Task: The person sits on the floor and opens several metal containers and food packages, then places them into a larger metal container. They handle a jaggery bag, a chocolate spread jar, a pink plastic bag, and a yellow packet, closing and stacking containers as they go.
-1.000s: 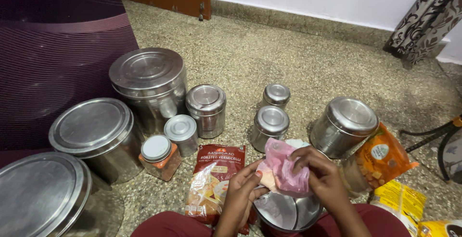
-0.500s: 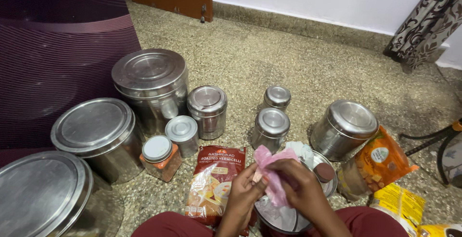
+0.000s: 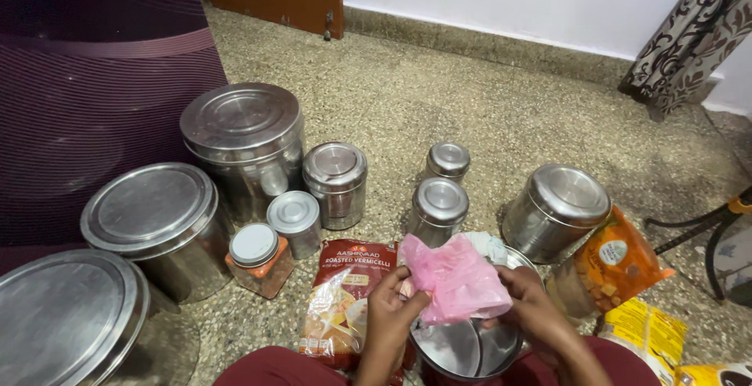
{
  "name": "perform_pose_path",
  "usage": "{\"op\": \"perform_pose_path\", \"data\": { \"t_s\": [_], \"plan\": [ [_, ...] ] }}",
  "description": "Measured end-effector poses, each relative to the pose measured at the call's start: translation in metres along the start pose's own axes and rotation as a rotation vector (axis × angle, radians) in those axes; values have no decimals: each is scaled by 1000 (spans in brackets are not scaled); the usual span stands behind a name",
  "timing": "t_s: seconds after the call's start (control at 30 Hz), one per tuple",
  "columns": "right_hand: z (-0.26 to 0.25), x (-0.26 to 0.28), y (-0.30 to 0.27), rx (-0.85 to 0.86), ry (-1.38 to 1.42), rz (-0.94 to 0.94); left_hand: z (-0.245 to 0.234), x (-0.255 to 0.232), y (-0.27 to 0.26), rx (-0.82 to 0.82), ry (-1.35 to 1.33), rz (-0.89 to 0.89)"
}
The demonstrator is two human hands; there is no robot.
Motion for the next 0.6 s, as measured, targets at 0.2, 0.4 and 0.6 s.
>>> {"op": "perform_pose_path", "data": {
  "t_s": [0.2,0.4,0.6],
  "plan": [
    [44,10,-15,110,354,-143,10,-37,-3,38,1056,378],
    [69,14,-31,-54,318,-184,84,-48,-24,319,1193,659],
    [28,-7,-33,-83,614,-47,121,-18,-36,376,617,101]
  ]
}}
Point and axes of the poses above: each hand's wrist, its own y-axis towards the middle knuckle, its own z-axis out of the palm, x = y × z, the point moved 8 cm from there along y, towards the middle knuckle, and after that the axes turned 15 degrees about z, right-handed, at the moved point
